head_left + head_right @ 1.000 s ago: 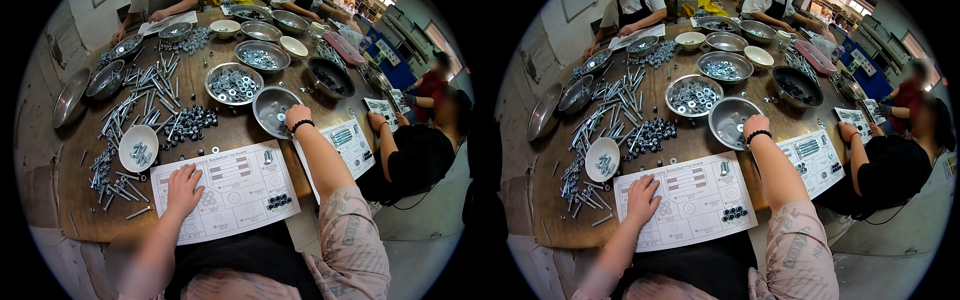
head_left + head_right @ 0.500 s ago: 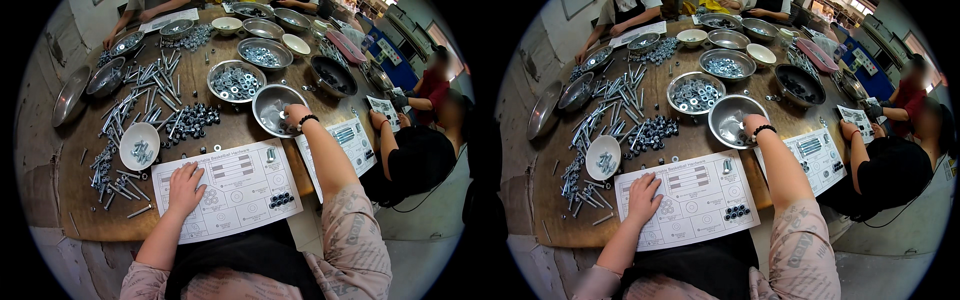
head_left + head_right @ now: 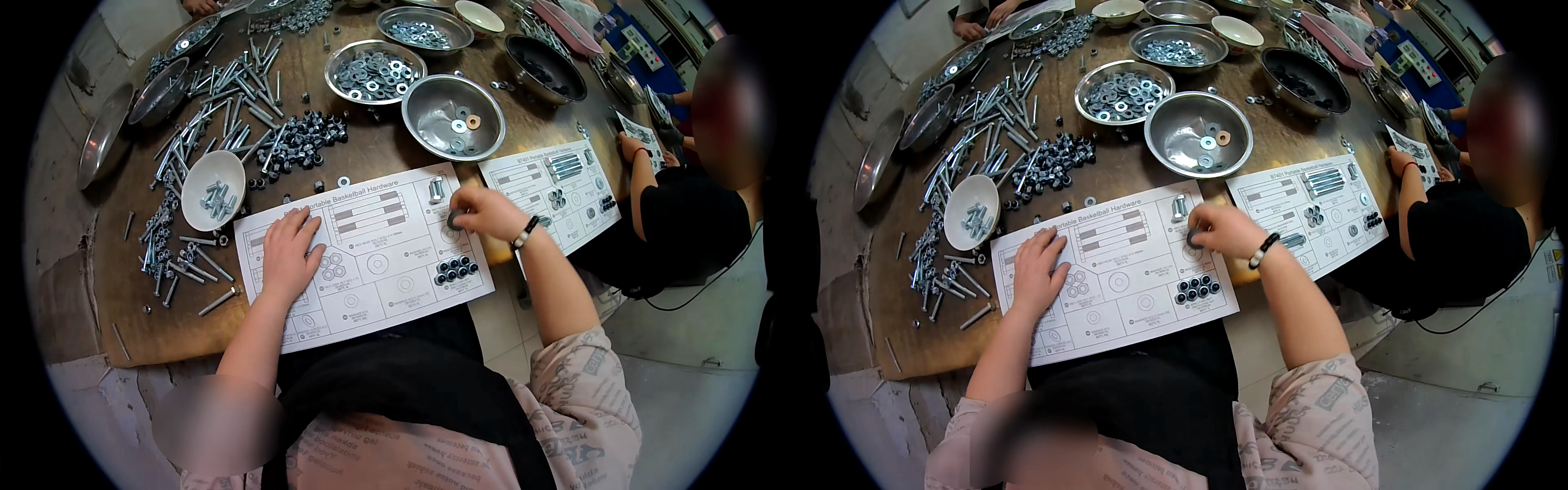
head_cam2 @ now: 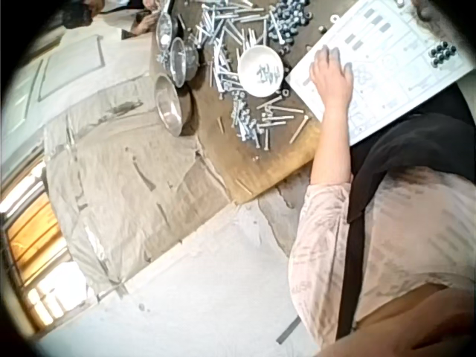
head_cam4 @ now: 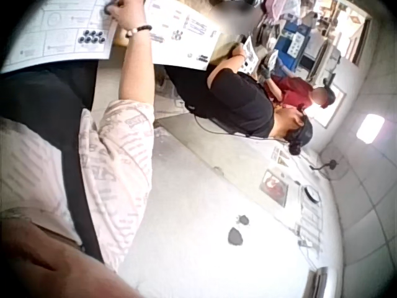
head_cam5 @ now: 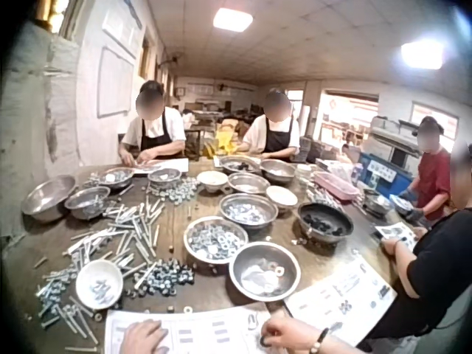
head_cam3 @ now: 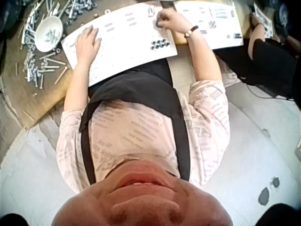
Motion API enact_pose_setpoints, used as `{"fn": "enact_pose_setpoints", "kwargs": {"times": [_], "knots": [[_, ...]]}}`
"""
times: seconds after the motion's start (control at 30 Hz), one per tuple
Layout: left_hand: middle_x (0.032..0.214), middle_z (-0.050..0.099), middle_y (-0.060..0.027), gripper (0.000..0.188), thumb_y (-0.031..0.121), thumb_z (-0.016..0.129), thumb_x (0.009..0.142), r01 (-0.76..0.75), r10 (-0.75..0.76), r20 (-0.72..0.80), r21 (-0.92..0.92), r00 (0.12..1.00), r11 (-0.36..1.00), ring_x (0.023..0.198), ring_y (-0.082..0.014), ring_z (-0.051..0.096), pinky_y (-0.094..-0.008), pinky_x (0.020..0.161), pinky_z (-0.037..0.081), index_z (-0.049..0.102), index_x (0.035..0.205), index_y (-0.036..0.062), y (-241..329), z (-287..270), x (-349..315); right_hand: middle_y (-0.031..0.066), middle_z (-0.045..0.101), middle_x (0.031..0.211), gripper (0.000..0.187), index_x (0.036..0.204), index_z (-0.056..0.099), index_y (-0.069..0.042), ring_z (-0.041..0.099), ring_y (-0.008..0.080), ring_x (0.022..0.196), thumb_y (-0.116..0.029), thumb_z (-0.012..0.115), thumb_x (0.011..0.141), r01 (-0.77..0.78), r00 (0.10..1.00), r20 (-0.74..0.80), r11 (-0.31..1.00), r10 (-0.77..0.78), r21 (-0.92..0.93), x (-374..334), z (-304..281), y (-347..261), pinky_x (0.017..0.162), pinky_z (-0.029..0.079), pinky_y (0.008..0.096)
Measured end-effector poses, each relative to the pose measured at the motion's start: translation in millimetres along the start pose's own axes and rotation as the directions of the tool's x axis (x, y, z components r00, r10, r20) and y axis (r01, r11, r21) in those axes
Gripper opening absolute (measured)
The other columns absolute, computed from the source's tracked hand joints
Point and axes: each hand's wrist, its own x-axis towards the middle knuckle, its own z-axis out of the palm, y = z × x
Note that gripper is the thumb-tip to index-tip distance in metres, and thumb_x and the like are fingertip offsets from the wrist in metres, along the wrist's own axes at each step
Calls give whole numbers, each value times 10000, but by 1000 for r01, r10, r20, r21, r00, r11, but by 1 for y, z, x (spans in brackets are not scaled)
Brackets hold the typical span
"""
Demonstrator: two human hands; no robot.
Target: The person sorts metal fasteners including bolts, nuts, and washers from a large pile on a table into separate bowls and onto a printed instruction sheet. They repeatedly pick up items, place them into designated areas, and adjust the layout of the sheet and bowls.
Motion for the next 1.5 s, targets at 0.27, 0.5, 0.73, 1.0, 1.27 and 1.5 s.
{"fn": "enact_pose_setpoints", "kwargs": {"times": [0.27, 0.5, 0.73, 1.0, 1.27, 1.5], "knots": [[1239, 472, -106, 421, 198, 618, 734, -24, 24, -19, 5, 1000, 1000, 1186, -284, 399, -437, 1003, 274, 539, 1133, 92, 0, 3, 2, 112, 530, 889, 246, 929, 592, -71, 563, 255, 833, -99, 668, 696, 55, 982, -162, 970, -96, -238, -18, 30, 2, 755, 460, 320], [1234, 480, -108, 403, 206, 613, 743, -29, 29, -6, -3, 1000, 1000, 1180, -281, 406, -426, 995, 286, 550, 1122, 88, 0, 3, 3, 131, 521, 920, 240, 899, 565, -90, 543, 320, 861, -118, 637, 672, 55, 987, -124, 949, -98, -312, -18, 38, 1, 754, 461, 374], [1229, 491, -117, 397, 174, 608, 753, 37, -43, -15, -249, 999, 968, 1164, -284, 428, -390, 988, 316, 546, 1133, 74, -7, -9, -1, 109, 524, 921, 337, 976, 581, -63, 558, 235, 735, -157, 701, 676, -3, 974, -223, 985, -36, -172, -24, 27, -15, 673, 466, 325], [1121, 544, -118, 349, 65, 562, 783, 158, -276, -120, -582, 954, 798, 1027, -224, 523, -309, 849, 434, 547, 1130, 29, -23, -46, -48, 59, 517, 824, 257, 935, 580, -25, 484, 133, 617, -56, 680, 700, 231, 941, -243, 972, -234, -41, -14, 42, -33, 574, 424, 250], [1016, 581, -115, 346, 78, 608, 759, 385, -523, -385, -381, 761, 840, 908, -240, 586, -316, 782, 473, 556, 1098, 34, -121, -86, -124, 83, 556, 807, 180, 875, 612, -48, 551, 196, 636, -122, 670, 722, 386, 922, 13, 918, -386, -96, 22, 95, -88, 587, 453, 292], [914, 585, -70, 192, 73, 588, 717, 199, -158, -182, 232, 971, 952, 863, -269, 550, -360, 760, 434, 626, 904, 99, -165, -108, -122, 88, 555, 880, 199, 884, 612, -101, 561, 270, 841, -235, 640, 741, 665, 746, 277, 702, -606, -255, 72, 178, -175, 712, 471, 363]]}}
